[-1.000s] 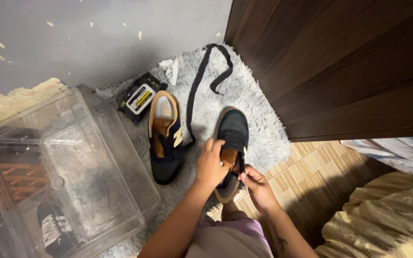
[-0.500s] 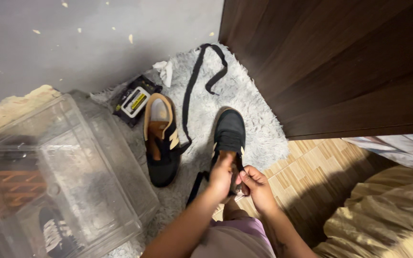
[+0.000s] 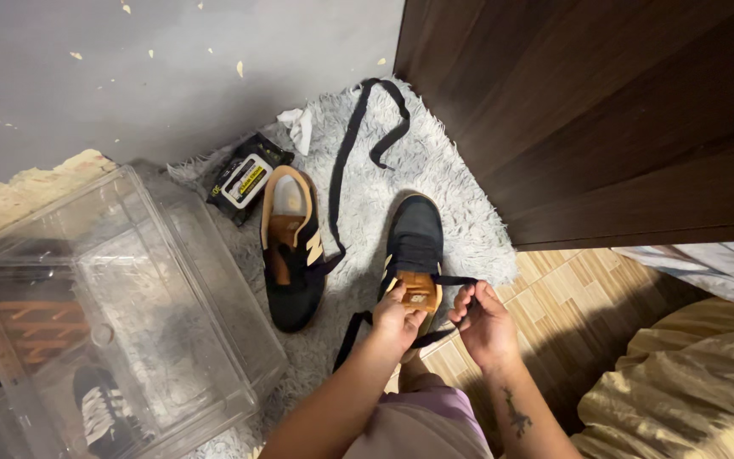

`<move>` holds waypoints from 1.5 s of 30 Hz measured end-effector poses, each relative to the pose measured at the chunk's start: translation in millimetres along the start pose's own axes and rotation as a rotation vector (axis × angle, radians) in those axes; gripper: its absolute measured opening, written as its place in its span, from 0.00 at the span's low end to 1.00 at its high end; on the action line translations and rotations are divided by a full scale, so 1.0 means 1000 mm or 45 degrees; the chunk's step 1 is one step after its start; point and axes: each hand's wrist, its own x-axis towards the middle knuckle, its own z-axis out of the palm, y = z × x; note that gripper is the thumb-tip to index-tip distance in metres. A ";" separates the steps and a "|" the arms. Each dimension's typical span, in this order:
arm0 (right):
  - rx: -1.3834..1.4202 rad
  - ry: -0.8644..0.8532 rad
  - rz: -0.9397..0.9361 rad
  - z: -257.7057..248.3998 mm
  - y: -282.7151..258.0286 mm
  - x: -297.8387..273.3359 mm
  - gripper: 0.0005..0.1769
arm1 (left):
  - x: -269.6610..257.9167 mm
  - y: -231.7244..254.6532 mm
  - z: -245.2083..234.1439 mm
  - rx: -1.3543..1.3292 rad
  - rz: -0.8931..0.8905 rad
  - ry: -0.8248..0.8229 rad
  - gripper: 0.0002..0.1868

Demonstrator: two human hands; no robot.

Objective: The person threads a black shoelace through the eyelets of a black and tan sneaker, pulls the lace to tighten it, and ties a knot. They repeat the threading and tightening steps several times before finishing the knot.

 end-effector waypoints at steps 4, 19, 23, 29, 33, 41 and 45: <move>0.030 -0.017 -0.009 -0.003 -0.003 0.000 0.10 | 0.005 0.014 -0.007 -0.043 -0.013 -0.158 0.17; -0.653 0.011 0.082 0.007 0.033 -0.037 0.07 | -0.063 0.007 0.049 0.825 0.364 -0.184 0.19; -0.526 -0.027 0.136 0.008 0.049 -0.042 0.12 | -0.040 -0.002 0.041 0.991 0.651 -0.052 0.17; -0.721 0.025 -0.093 0.014 0.060 -0.036 0.12 | -0.010 -0.012 0.005 0.593 0.349 -0.168 0.14; -0.748 -0.030 -0.202 0.013 0.053 -0.035 0.09 | -0.003 -0.007 -0.017 1.129 0.473 -0.257 0.13; -0.811 0.045 -0.143 0.008 0.067 -0.031 0.13 | 0.015 -0.034 -0.017 0.855 0.508 -0.433 0.14; -1.206 -0.010 -0.527 0.009 0.071 -0.045 0.11 | 0.016 -0.040 -0.016 1.589 0.846 -0.201 0.14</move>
